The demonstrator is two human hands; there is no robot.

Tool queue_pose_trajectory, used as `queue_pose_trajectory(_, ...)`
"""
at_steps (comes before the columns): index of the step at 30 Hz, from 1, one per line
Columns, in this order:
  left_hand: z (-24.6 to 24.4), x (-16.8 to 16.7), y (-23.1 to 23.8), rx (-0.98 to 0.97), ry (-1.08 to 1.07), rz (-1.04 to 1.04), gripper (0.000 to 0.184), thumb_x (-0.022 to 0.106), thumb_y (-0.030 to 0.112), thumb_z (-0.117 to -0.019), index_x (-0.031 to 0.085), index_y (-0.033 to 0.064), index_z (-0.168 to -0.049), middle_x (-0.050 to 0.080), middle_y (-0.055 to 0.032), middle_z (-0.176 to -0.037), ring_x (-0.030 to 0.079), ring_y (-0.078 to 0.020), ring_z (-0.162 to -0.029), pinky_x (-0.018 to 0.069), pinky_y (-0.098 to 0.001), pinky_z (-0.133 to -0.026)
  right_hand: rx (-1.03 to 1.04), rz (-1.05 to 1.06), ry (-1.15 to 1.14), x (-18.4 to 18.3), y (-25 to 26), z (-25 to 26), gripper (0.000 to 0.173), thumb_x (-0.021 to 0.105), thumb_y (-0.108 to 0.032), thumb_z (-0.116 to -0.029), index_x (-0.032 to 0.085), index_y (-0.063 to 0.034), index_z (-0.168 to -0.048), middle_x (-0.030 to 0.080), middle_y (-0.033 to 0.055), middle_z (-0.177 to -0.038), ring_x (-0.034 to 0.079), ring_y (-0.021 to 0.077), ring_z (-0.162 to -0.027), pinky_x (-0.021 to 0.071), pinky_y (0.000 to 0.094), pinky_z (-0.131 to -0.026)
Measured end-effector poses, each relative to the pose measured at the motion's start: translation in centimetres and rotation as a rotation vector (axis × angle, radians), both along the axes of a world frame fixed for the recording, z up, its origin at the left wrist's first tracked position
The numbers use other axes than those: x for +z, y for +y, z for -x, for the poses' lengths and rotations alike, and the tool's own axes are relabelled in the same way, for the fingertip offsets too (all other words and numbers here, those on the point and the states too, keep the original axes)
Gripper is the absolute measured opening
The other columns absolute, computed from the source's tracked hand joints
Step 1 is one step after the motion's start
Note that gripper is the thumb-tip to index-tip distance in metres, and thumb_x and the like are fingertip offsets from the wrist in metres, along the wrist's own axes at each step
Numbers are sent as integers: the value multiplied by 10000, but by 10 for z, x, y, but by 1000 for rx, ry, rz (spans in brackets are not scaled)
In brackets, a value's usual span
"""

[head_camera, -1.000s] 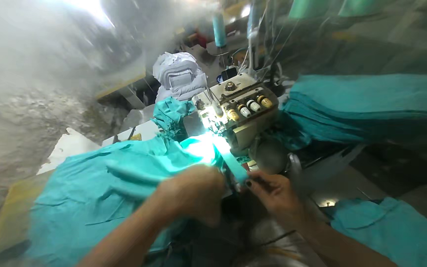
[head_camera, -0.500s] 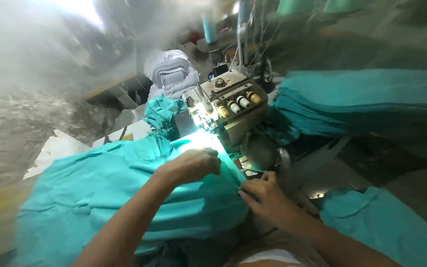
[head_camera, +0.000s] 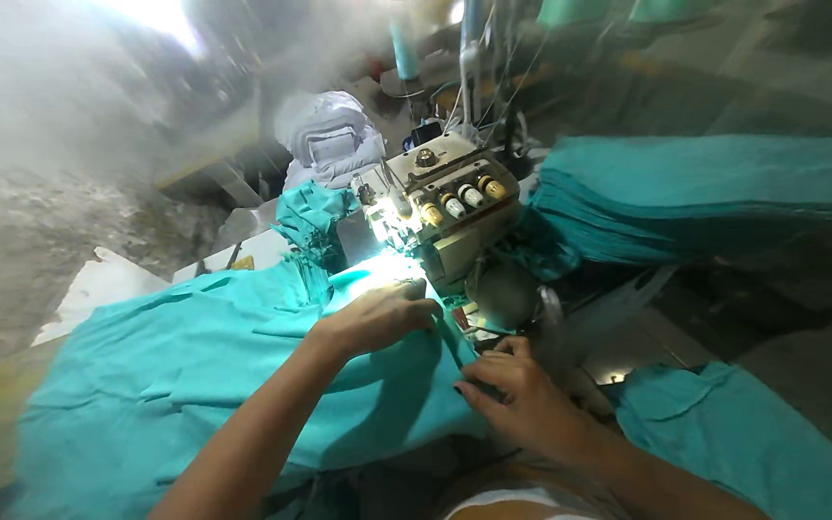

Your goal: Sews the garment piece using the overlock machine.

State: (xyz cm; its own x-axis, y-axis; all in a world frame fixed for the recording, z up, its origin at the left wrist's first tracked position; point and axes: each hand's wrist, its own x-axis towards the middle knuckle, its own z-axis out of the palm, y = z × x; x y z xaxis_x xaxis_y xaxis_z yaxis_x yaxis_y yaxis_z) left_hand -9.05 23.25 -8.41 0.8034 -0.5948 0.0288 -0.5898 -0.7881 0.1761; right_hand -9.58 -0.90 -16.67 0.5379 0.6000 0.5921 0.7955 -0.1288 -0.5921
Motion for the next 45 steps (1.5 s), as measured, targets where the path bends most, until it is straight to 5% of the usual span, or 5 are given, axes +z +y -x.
queue_pose_trajectory(16,11,-15,49,328,-48,-161,227,581,162,-1013,708,2,-915,684,-156,-815,698,-344,-858,482,-595,-906,220,49,-46,-50,-5,-30,335,579,-386,-1002,715,-83,-960,756,54,-990,585,285,-1317,173,707,-1167)
queue_pose_trajectory(22,-29,-4,89,511,79,-253,299,577,247,-1041,714,-3,-1132,645,-201,-1338,494,-422,-1385,259,-727,-1126,211,-13,17,-52,33,-58,302,600,-334,-984,711,-65,-906,736,66,-910,611,308,-1230,295,613,-1111)
queue_pose_trajectory(30,-6,93,72,120,94,362,238,643,336,-905,704,172,-743,695,114,-857,650,9,-930,547,-210,-852,318,-158,247,-41,63,-83,288,578,-255,-1001,734,-14,-1000,745,103,-1041,629,224,-1196,350,539,-1103)
queue_pose_trajectory(36,-13,80,59,279,-6,-192,326,672,237,-904,601,100,-617,573,-54,-586,619,-241,-650,398,-622,-926,303,-137,284,-38,57,-78,331,528,-241,-1030,716,13,-932,743,112,-971,653,211,-1159,347,524,-1112)
queue_pose_trajectory(45,-19,57,58,129,-30,50,433,726,286,-855,515,126,-512,494,15,-513,544,-136,-577,449,-455,-792,301,-115,294,-34,54,-76,275,574,-199,-1005,726,24,-951,754,129,-1022,656,237,-1197,330,594,-1124)
